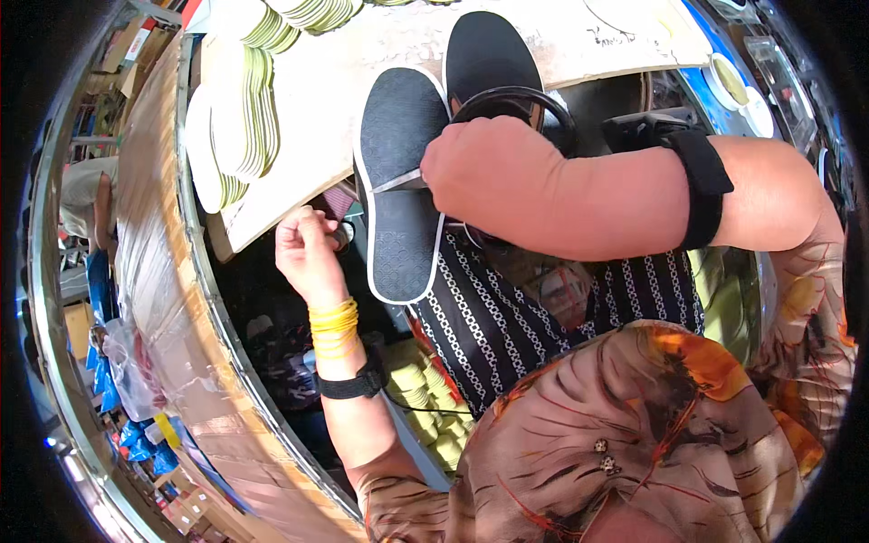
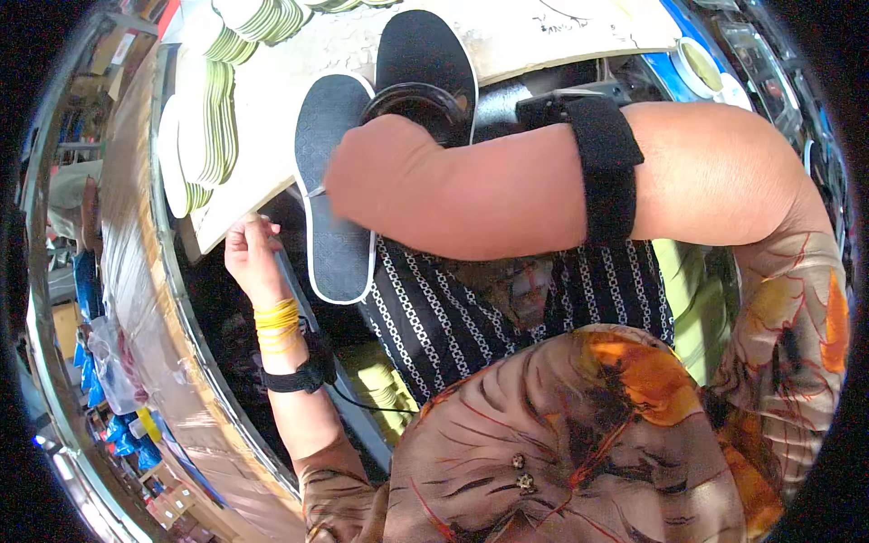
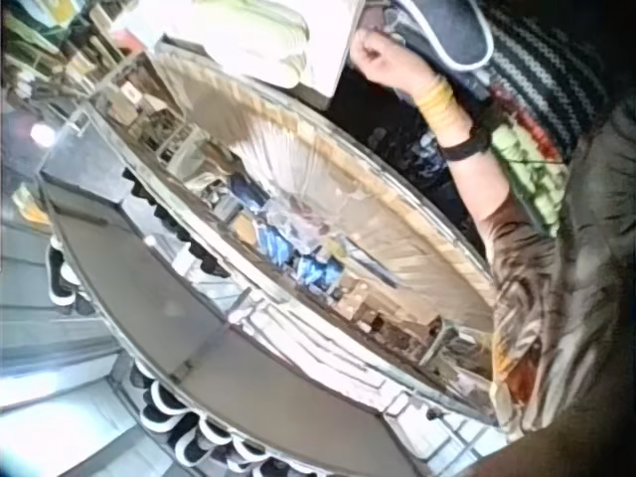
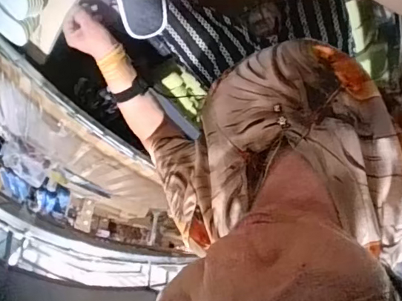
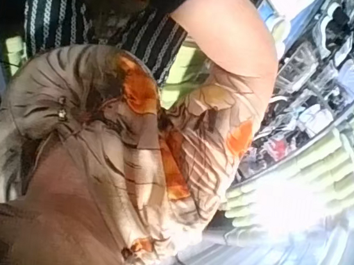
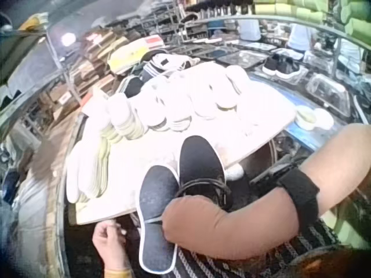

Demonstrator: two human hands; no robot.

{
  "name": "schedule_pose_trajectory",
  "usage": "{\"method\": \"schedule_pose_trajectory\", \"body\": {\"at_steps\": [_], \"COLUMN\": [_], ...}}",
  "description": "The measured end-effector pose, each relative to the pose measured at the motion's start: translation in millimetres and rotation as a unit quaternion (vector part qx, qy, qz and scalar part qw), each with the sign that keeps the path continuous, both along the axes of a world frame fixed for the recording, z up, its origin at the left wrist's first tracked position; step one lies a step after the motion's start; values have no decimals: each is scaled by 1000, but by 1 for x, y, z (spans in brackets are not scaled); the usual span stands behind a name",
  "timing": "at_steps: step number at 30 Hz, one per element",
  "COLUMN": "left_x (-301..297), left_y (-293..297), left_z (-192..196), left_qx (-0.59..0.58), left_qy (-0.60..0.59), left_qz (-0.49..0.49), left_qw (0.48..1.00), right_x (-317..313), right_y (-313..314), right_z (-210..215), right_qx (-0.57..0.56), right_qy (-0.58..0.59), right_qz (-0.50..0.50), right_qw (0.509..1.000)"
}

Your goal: Trimming excess rubber from shoe outsoles with scissors and inserting insoles into finished shoe uppers.

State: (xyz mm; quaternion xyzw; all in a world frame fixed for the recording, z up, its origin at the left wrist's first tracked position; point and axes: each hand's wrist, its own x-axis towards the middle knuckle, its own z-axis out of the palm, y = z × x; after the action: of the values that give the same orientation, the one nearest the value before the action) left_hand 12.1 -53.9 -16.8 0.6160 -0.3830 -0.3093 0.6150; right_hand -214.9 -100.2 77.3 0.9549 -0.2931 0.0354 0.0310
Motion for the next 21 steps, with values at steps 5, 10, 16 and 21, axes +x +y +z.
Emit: {"method": "schedule_pose_trajectory", "body": {"at_steps": [5,10,16,21], "left_x": [31,24,13,-8], "left_y": [22,18,8,14], "left_z": [-37,-34,-14,6], "left_qx": [263,249,253,84], "left_qy": [-25,130,168,-186], "left_qz": [-140,-194,-226,-90], "left_qw": [954,940,926,975], "right_x": [-2,-9,-10,-9], "right_y": [-5,-4,-2,-3], "right_z": [-1,-3,-4,-6], "right_qx": [22,-6,-17,-4], "right_qy": [48,42,7,11], "right_qz": [27,29,13,11], "right_qw": [998,999,1000,1000]}}
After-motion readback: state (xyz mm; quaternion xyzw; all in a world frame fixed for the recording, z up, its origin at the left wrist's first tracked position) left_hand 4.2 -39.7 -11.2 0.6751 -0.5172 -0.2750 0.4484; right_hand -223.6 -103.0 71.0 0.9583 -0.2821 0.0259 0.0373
